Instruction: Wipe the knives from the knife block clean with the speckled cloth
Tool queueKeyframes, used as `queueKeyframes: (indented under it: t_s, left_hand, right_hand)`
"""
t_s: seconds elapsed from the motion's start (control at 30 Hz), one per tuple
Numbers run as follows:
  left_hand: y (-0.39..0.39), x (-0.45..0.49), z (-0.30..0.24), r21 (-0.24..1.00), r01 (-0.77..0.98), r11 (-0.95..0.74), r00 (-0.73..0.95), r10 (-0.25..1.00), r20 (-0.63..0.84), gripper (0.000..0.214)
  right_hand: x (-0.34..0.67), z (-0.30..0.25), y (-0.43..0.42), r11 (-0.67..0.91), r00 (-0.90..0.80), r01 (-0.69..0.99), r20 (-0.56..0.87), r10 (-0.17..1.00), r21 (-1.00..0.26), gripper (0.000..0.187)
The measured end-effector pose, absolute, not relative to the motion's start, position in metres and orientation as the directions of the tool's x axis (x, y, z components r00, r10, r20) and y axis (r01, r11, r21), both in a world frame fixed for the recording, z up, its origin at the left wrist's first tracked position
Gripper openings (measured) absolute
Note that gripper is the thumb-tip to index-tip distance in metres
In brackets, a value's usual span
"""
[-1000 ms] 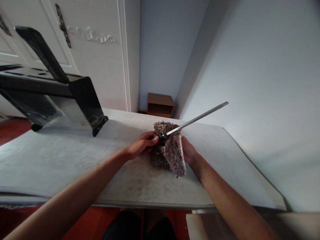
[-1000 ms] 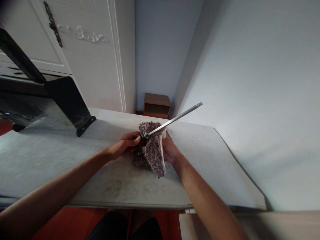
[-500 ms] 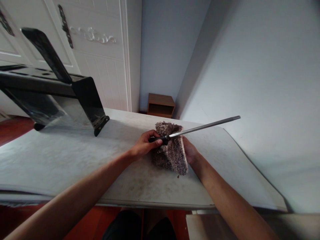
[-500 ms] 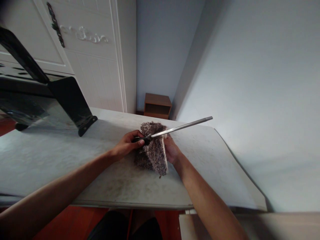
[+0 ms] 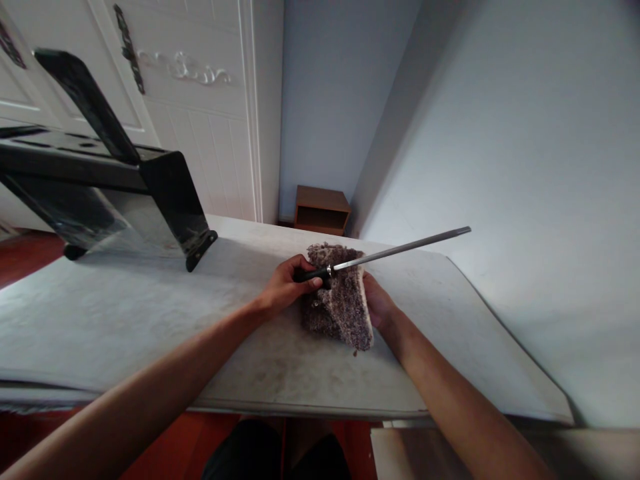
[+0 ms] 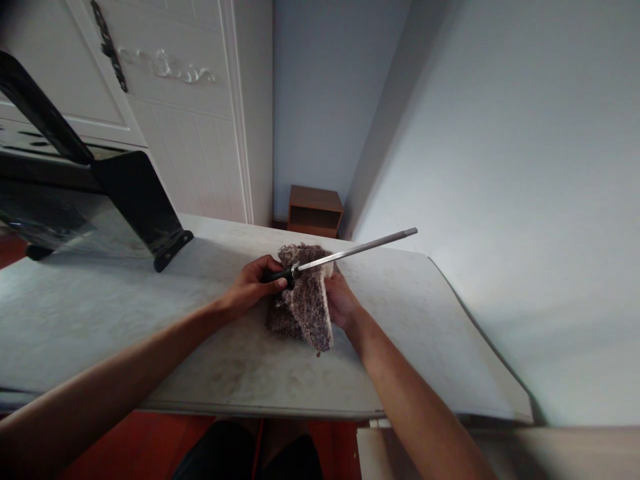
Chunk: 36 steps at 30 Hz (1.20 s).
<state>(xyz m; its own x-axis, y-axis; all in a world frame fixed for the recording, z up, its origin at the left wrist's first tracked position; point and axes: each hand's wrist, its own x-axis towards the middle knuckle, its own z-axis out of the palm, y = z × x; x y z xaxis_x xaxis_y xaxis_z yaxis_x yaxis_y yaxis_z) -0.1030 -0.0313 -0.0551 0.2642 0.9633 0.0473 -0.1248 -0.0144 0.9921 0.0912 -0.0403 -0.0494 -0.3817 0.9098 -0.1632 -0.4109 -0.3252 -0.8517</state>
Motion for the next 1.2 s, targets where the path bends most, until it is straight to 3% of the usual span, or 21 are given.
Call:
queueKeyframes:
  t_s: [0.2,0.43,0.6,0.73,0.87,1.2]
  left_hand:
    - [-0.029,-0.106,-0.056,0.995,-0.037,-0.092,0.254,0.962,0.099,0.052]
    - [-0.035,-0.104,-0.048,0.956,0.165,-0.243,0.237,0.95,0.201,0.037]
    - [-0.037,-0.105,-0.046,0.946,0.206,-0.25,0.345,0.923,0.169,0.035]
    - [-0.039,-0.108,-0.043,0.951,0.203,-0.232,0.429,0.894,0.127,0.04]
    - [-0.037,-0.109,-0.043,0.969,0.153,-0.194,0.464,0.88,0.103,0.043]
    - [-0.034,-0.104,-0.051,0.979,0.125,-0.158,0.313,0.943,0.112,0.043]
  right_hand:
    - [0.091,-0.047,-0.044,-0.334,-0.321,-0.401,-0.211,0.923,-0.853,0.024]
    - [0.088,-0.04,-0.047,-0.265,-0.326,-0.4,-0.134,0.936,-0.878,0.049]
    - [0.082,-0.034,-0.05,-0.222,-0.329,-0.416,-0.082,0.941,-0.882,0.054]
    - [0.082,-0.034,-0.05,-0.269,-0.295,-0.428,-0.148,0.944,-0.863,0.061]
    - [0.085,-0.035,-0.048,-0.293,-0.293,-0.429,-0.176,0.94,-0.855,0.057]
    - [0.088,-0.041,-0.045,-0.309,-0.31,-0.424,-0.183,0.933,-0.851,0.037]
